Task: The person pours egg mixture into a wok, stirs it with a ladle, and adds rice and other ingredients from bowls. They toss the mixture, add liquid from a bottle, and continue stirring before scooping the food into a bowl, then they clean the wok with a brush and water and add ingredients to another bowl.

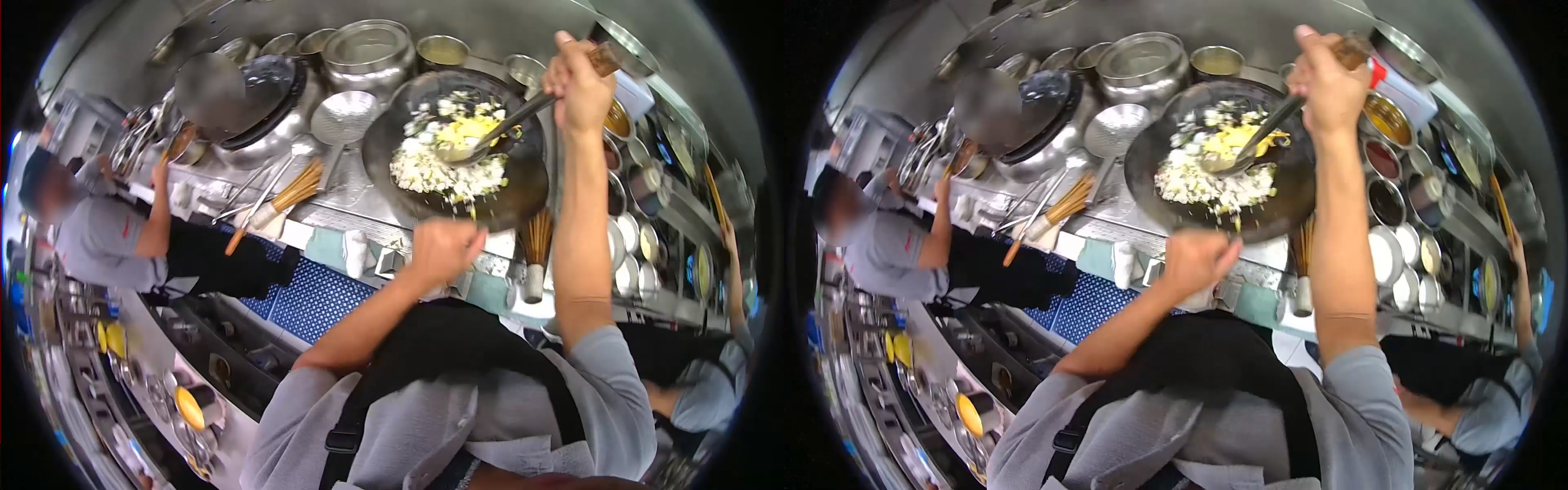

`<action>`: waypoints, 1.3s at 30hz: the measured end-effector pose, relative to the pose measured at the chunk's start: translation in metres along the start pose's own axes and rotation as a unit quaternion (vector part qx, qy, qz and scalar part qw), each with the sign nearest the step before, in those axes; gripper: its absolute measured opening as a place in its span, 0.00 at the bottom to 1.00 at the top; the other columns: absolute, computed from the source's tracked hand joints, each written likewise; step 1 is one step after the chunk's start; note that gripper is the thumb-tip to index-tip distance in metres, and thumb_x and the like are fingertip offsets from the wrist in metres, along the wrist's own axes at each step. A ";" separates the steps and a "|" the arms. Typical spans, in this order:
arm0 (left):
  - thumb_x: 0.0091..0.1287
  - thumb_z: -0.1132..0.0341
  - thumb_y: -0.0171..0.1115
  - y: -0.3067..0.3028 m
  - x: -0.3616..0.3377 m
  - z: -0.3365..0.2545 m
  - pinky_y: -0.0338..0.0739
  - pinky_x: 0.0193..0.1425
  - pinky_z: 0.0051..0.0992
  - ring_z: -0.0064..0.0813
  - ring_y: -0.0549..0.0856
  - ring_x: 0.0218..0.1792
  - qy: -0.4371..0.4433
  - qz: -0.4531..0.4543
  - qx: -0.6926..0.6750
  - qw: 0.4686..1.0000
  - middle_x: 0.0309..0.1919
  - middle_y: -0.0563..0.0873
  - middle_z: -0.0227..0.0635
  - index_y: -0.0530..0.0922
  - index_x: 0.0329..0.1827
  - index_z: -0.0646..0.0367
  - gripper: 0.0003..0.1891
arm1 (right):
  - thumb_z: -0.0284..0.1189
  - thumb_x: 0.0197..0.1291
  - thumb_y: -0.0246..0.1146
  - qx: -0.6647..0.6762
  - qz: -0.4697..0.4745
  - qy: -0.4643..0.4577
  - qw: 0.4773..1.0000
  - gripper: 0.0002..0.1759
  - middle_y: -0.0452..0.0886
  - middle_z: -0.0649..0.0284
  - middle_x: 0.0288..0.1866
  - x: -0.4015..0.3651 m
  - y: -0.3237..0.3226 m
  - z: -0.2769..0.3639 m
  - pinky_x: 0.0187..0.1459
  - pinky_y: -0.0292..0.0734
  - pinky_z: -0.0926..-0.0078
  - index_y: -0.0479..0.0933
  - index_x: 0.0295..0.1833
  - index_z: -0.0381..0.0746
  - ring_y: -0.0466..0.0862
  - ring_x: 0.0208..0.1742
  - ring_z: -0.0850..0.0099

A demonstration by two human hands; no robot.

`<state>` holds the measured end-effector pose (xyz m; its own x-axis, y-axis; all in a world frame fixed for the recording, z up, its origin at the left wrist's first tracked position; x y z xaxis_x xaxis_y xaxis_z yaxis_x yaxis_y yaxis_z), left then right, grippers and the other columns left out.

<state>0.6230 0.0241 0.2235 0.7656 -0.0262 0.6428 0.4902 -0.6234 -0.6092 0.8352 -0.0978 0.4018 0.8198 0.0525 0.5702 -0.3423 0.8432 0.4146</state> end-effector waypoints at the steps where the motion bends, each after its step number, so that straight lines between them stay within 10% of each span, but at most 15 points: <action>1: 0.67 0.56 0.72 0.014 0.015 0.025 0.74 0.25 0.43 0.46 0.81 0.18 -0.052 0.016 -0.021 0.998 0.17 0.82 0.41 0.75 0.18 0.56 0.22 | 0.27 0.64 0.74 -0.026 -0.011 -0.003 1.000 0.18 0.72 0.71 0.16 -0.018 0.008 0.000 0.17 0.65 0.78 0.73 0.25 0.43 0.70 0.13 0.79; 6: 0.68 0.55 0.71 0.063 -0.035 0.069 0.76 0.33 0.51 0.53 0.83 0.26 -0.132 0.091 -0.040 0.986 0.21 0.84 0.45 0.79 0.27 0.55 0.17 | 0.26 0.64 0.73 -0.086 -0.070 -0.012 0.994 0.15 0.75 0.68 0.17 0.017 -0.013 -0.053 0.17 0.67 0.76 0.75 0.27 0.41 0.71 0.13 0.78; 12: 0.61 0.61 0.77 -0.012 -0.017 0.019 0.75 0.23 0.39 0.45 0.82 0.18 0.009 -0.011 -0.058 0.998 0.16 0.82 0.37 0.77 0.19 0.53 0.17 | 0.25 0.66 0.72 -0.029 -0.099 0.000 0.995 0.21 0.66 0.72 0.15 -0.007 -0.014 -0.050 0.18 0.64 0.73 0.70 0.23 0.45 0.64 0.13 0.79; 15: 0.66 0.51 0.70 0.038 0.039 0.084 0.79 0.31 0.47 0.51 0.87 0.27 -0.145 0.071 -0.076 0.984 0.23 0.86 0.47 0.83 0.25 0.57 0.19 | 0.22 0.66 0.72 -0.060 -0.128 0.009 0.990 0.15 0.68 0.75 0.17 -0.045 0.002 -0.042 0.16 0.60 0.79 0.75 0.28 0.44 0.65 0.13 0.82; 20: 0.61 0.58 0.72 0.045 -0.044 0.072 0.79 0.33 0.48 0.49 0.86 0.25 -0.128 0.030 -0.030 0.991 0.20 0.84 0.44 0.82 0.26 0.53 0.11 | 0.31 0.67 0.74 -0.159 -0.150 -0.076 0.973 0.16 0.72 0.72 0.19 0.016 -0.054 -0.059 0.22 0.68 0.80 0.76 0.28 0.45 0.71 0.18 0.82; 25: 0.61 0.58 0.72 0.007 -0.016 0.037 0.78 0.31 0.47 0.50 0.85 0.24 -0.068 0.033 -0.048 0.996 0.19 0.83 0.42 0.81 0.25 0.53 0.12 | 0.28 0.75 0.64 -0.031 0.014 -0.096 0.995 0.19 0.67 0.74 0.18 -0.003 -0.032 -0.001 0.22 0.61 0.81 0.73 0.26 0.44 0.63 0.17 0.85; 29: 0.63 0.62 0.70 0.072 -0.009 0.093 0.77 0.30 0.48 0.51 0.85 0.25 -0.099 0.014 -0.072 0.992 0.20 0.83 0.43 0.79 0.25 0.56 0.12 | 0.31 0.66 0.74 -0.155 -0.183 0.021 0.971 0.14 0.73 0.74 0.22 -0.014 -0.036 -0.059 0.21 0.67 0.80 0.77 0.28 0.46 0.72 0.21 0.82; 34: 0.64 0.57 0.74 0.021 -0.037 0.040 0.78 0.27 0.40 0.43 0.85 0.20 -0.037 0.028 -0.008 0.999 0.17 0.84 0.37 0.79 0.21 0.50 0.17 | 0.29 0.70 0.69 -0.037 -0.101 -0.105 0.989 0.21 0.66 0.70 0.15 0.014 -0.009 0.000 0.19 0.62 0.76 0.68 0.24 0.43 0.64 0.13 0.79; 39: 0.66 0.58 0.73 0.101 0.015 0.136 0.78 0.37 0.49 0.55 0.85 0.28 -0.157 0.115 -0.058 0.979 0.21 0.84 0.44 0.81 0.29 0.58 0.15 | 0.27 0.69 0.70 -0.056 -0.058 -0.119 0.990 0.17 0.73 0.69 0.15 -0.013 -0.012 -0.043 0.16 0.64 0.77 0.74 0.26 0.40 0.71 0.13 0.80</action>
Point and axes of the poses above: each hand's wrist, its own x-axis towards the middle knuckle, its own y-axis out of the palm, z = x × y, the point moved 8 cm from there along x, towards the middle knuckle
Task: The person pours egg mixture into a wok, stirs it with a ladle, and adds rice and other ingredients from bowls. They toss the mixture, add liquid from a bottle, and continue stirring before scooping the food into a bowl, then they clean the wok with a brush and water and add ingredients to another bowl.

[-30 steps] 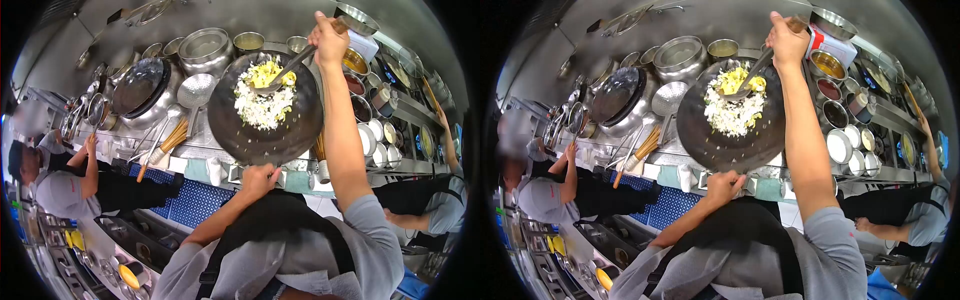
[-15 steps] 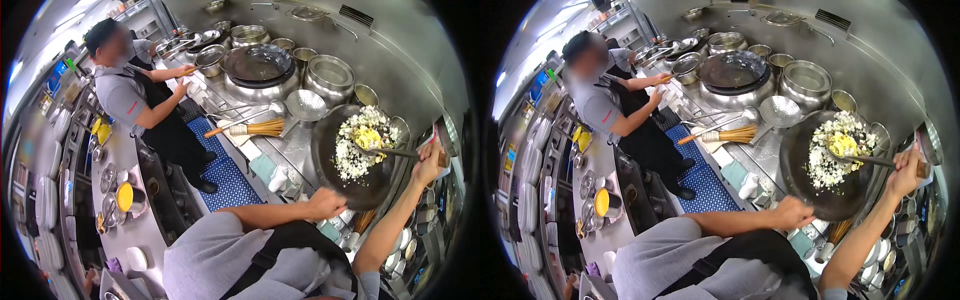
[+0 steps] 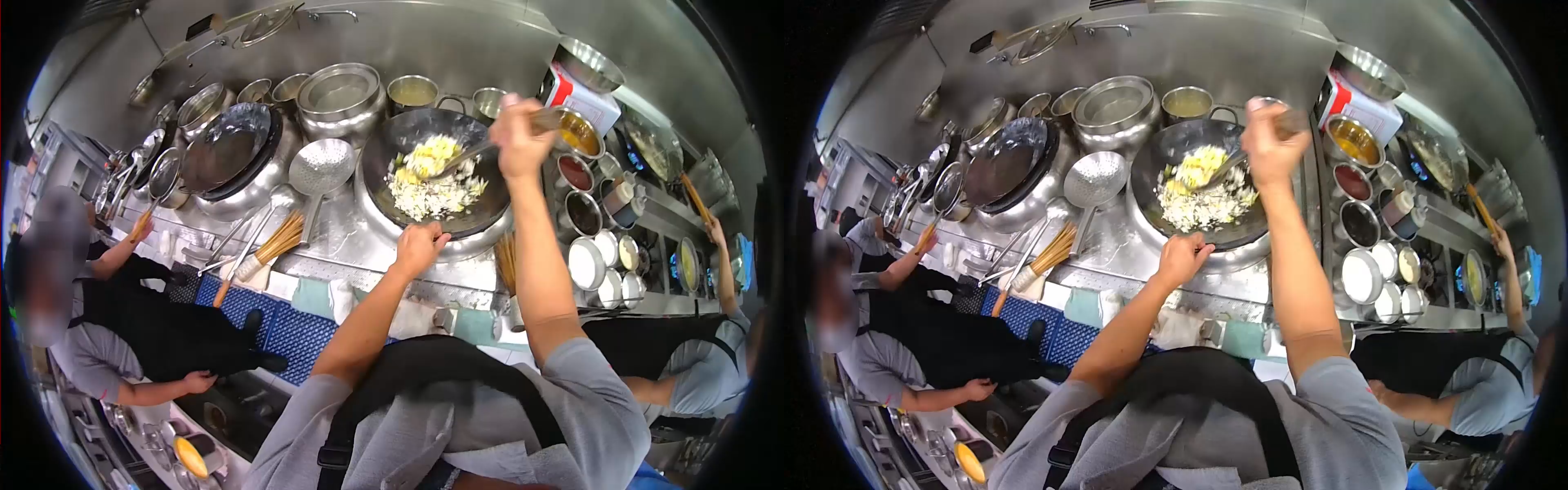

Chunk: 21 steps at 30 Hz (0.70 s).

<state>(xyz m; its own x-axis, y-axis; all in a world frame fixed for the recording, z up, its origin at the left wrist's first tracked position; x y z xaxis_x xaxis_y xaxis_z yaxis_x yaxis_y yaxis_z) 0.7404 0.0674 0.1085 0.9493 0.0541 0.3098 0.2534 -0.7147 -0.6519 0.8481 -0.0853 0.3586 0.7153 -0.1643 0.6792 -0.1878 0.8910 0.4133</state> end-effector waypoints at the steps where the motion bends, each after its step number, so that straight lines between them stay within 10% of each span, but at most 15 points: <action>1: 0.66 0.58 0.73 0.002 0.003 0.000 0.78 0.37 0.49 0.54 0.85 0.28 0.005 0.003 0.002 1.000 0.22 0.85 0.44 0.81 0.30 0.58 0.14 | 0.27 0.67 0.71 -0.059 0.015 0.062 0.996 0.16 0.74 0.69 0.16 -0.004 -0.009 -0.045 0.16 0.64 0.76 0.76 0.27 0.41 0.71 0.13 0.80; 21: 0.67 0.56 0.71 0.011 0.010 0.014 0.79 0.38 0.45 0.53 0.85 0.29 0.064 0.052 -0.030 0.996 0.26 0.86 0.49 0.83 0.29 0.63 0.18 | 0.24 0.67 0.69 -0.072 -0.019 0.133 0.988 0.18 0.70 0.70 0.15 0.069 -0.010 -0.061 0.16 0.64 0.76 0.72 0.25 0.41 0.69 0.13 0.80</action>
Point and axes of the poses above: each hand's wrist, its own x-axis towards the middle knuckle, its own y-axis out of the palm, z = x × y, the point moved 8 cm from there along x, towards the middle knuckle
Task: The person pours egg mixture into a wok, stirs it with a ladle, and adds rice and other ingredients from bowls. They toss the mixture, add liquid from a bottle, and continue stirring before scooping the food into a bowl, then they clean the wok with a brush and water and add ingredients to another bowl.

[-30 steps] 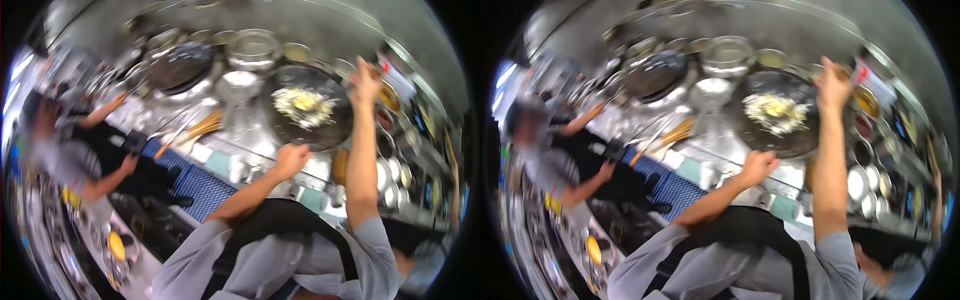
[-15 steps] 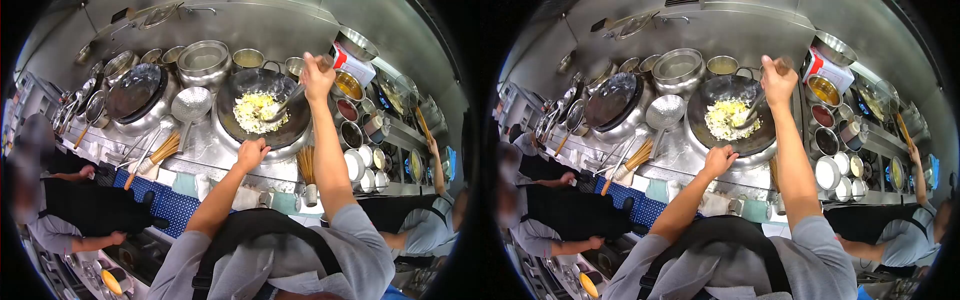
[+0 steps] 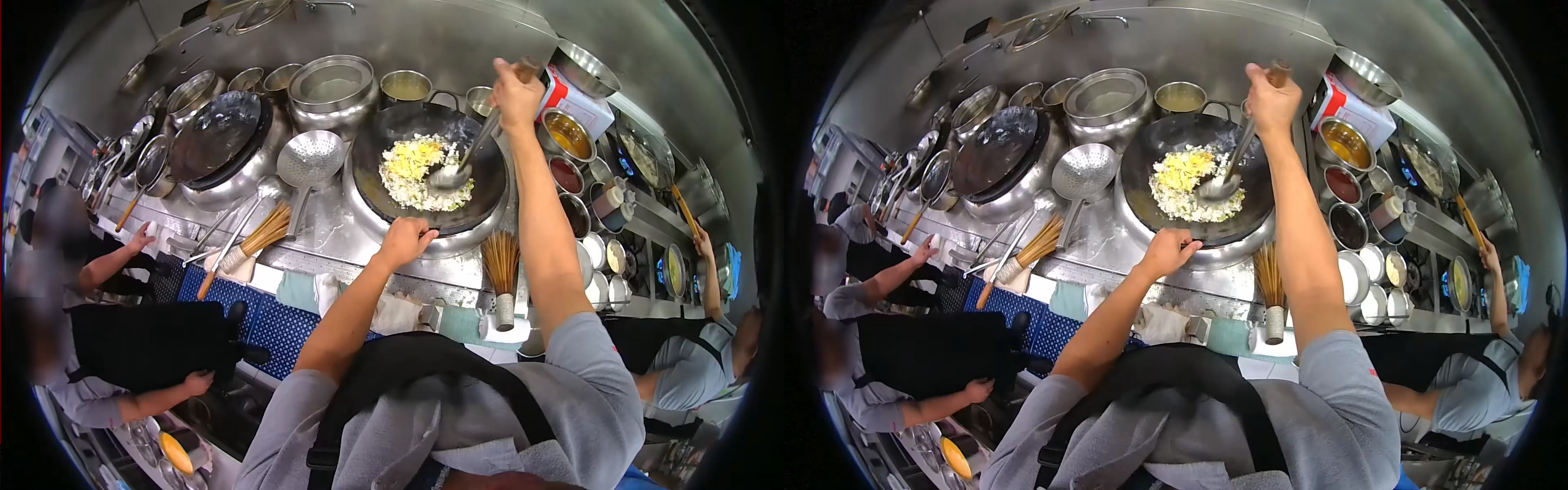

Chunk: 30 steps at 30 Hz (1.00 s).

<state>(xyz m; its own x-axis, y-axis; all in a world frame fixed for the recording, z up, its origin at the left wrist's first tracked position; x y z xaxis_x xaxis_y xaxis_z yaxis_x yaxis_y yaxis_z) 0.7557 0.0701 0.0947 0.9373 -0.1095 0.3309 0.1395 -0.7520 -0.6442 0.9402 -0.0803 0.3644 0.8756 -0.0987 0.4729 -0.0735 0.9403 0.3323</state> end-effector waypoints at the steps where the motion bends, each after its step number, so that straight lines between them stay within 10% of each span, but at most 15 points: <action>1: 0.67 0.55 0.72 -0.001 -0.002 0.001 0.79 0.37 0.44 0.52 0.85 0.29 -0.012 0.001 -0.020 1.000 0.26 0.86 0.48 0.83 0.29 0.63 0.18 | 0.24 0.67 0.70 0.031 0.009 -0.042 0.999 0.17 0.70 0.70 0.16 -0.005 -0.004 0.008 0.16 0.64 0.76 0.73 0.26 0.41 0.69 0.13 0.80; 5: 0.65 0.54 0.73 -0.001 0.002 0.009 0.79 0.38 0.43 0.50 0.87 0.32 -0.094 0.039 -0.053 0.993 0.28 0.88 0.46 0.83 0.28 0.59 0.17 | 0.22 0.67 0.69 0.037 -0.057 -0.072 0.995 0.18 0.76 0.68 0.16 -0.022 -0.022 -0.063 0.17 0.67 0.76 0.74 0.23 0.41 0.73 0.13 0.79; 11: 0.65 0.54 0.73 -0.013 -0.016 -0.029 0.79 0.36 0.45 0.53 0.85 0.29 -0.013 -0.071 0.019 0.997 0.24 0.86 0.47 0.82 0.27 0.61 0.18 | 0.23 0.65 0.70 -0.087 0.000 0.022 0.996 0.15 0.71 0.69 0.16 -0.064 0.023 0.024 0.16 0.66 0.73 0.72 0.27 0.41 0.69 0.12 0.78; 17: 0.65 0.59 0.72 -0.081 -0.108 -0.139 0.74 0.25 0.43 0.49 0.81 0.19 0.060 -0.123 0.056 0.989 0.17 0.81 0.41 0.77 0.18 0.55 0.19 | 0.27 0.66 0.71 0.060 0.030 -0.018 0.998 0.19 0.69 0.71 0.16 -0.057 0.006 0.083 0.18 0.65 0.75 0.71 0.24 0.44 0.67 0.14 0.79; 24: 0.69 0.55 0.68 -0.020 -0.066 -0.060 0.76 0.31 0.51 0.56 0.82 0.22 -0.023 -0.064 0.051 0.996 0.19 0.83 0.47 0.78 0.21 0.56 0.19 | 0.25 0.62 0.74 0.003 0.008 -0.002 1.000 0.15 0.74 0.67 0.16 -0.053 0.008 0.032 0.18 0.68 0.76 0.75 0.27 0.40 0.71 0.14 0.78; 30: 0.63 0.61 0.76 -0.070 -0.101 -0.121 0.73 0.23 0.36 0.40 0.81 0.16 0.075 -0.112 0.103 0.985 0.15 0.81 0.40 0.78 0.15 0.53 0.20 | 0.27 0.66 0.71 0.030 -0.070 -0.018 0.997 0.22 0.68 0.70 0.14 -0.062 -0.006 0.041 0.18 0.63 0.73 0.68 0.22 0.46 0.65 0.12 0.77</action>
Point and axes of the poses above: each hand's wrist, its own x-axis towards the middle knuckle, its own y-axis out of the palm, z = x × y, the point moved 8 cm from there along x, towards the middle knuckle
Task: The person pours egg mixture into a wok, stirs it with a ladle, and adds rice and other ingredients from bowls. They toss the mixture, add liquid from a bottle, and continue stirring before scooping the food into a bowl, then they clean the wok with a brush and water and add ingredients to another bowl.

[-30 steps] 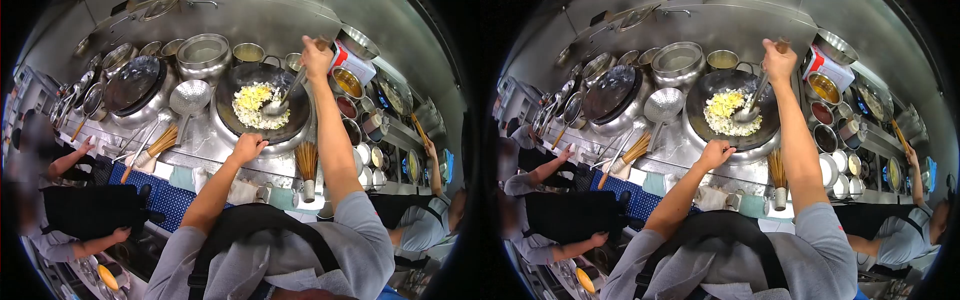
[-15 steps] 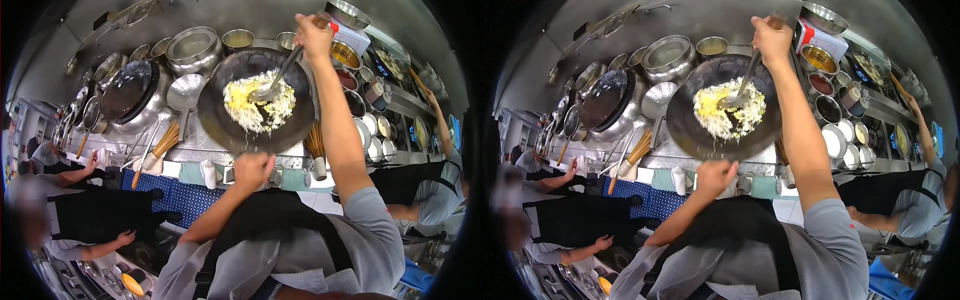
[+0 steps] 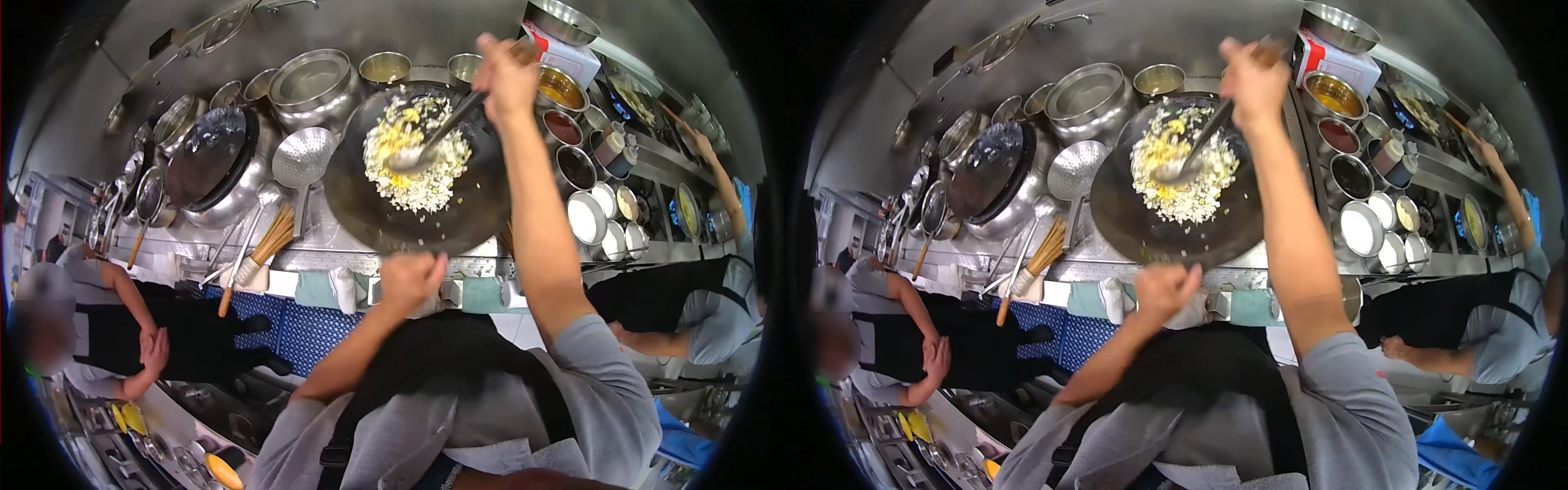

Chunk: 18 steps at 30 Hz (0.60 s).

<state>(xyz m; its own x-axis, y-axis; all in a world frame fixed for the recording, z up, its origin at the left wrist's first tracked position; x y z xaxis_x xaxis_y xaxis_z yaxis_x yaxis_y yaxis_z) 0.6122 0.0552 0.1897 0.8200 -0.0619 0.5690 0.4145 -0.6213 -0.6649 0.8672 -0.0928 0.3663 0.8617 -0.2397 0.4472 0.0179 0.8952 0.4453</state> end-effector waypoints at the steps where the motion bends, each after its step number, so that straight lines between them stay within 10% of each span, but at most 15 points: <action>1: 0.64 0.58 0.74 0.003 0.025 0.016 0.73 0.23 0.36 0.40 0.81 0.16 -0.011 -0.030 -0.050 0.998 0.15 0.81 0.41 0.78 0.15 0.55 0.21 | 0.27 0.66 0.71 0.035 0.060 0.033 0.997 0.23 0.67 0.70 0.13 -0.018 0.009 -0.014 0.18 0.63 0.73 0.67 0.22 0.45 0.65 0.11 0.78; 6: 0.66 0.55 0.72 0.068 0.040 0.068 0.75 0.27 0.44 0.51 0.83 0.21 -0.123 0.022 -0.092 0.988 0.16 0.81 0.45 0.79 0.18 0.58 0.21 | 0.25 0.65 0.72 -0.054 0.031 -0.009 0.998 0.19 0.71 0.69 0.14 -0.033 0.020 -0.001 0.18 0.66 0.74 0.71 0.24 0.42 0.68 0.12 0.78; 13: 0.65 0.58 0.74 0.007 0.022 0.008 0.72 0.23 0.41 0.46 0.81 0.17 -0.027 -0.019 -0.079 0.996 0.15 0.80 0.42 0.79 0.19 0.55 0.19 | 0.25 0.66 0.71 0.054 0.081 -0.051 0.994 0.19 0.72 0.69 0.15 -0.024 0.005 0.056 0.19 0.67 0.76 0.72 0.24 0.41 0.70 0.14 0.79; 18: 0.68 0.57 0.71 0.049 0.031 0.041 0.71 0.23 0.44 0.50 0.80 0.18 -0.068 -0.009 -0.062 0.996 0.16 0.80 0.44 0.77 0.19 0.56 0.21 | 0.26 0.67 0.71 -0.029 0.032 -0.034 0.998 0.19 0.70 0.69 0.16 0.008 -0.004 -0.017 0.20 0.66 0.74 0.71 0.25 0.42 0.67 0.14 0.77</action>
<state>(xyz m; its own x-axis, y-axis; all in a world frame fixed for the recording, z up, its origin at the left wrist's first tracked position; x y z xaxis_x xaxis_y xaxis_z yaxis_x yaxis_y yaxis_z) 0.6742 0.0549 0.1548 0.8621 0.0509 0.5041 0.3846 -0.7134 -0.5858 0.8825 -0.0916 0.3550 0.8252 -0.2041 0.5267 -0.0053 0.9296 0.3686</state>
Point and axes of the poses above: each hand's wrist, its own x-axis towards the middle knuckle, its own y-axis out of the palm, z = x × y, the point moved 8 cm from there along x, towards the middle knuckle
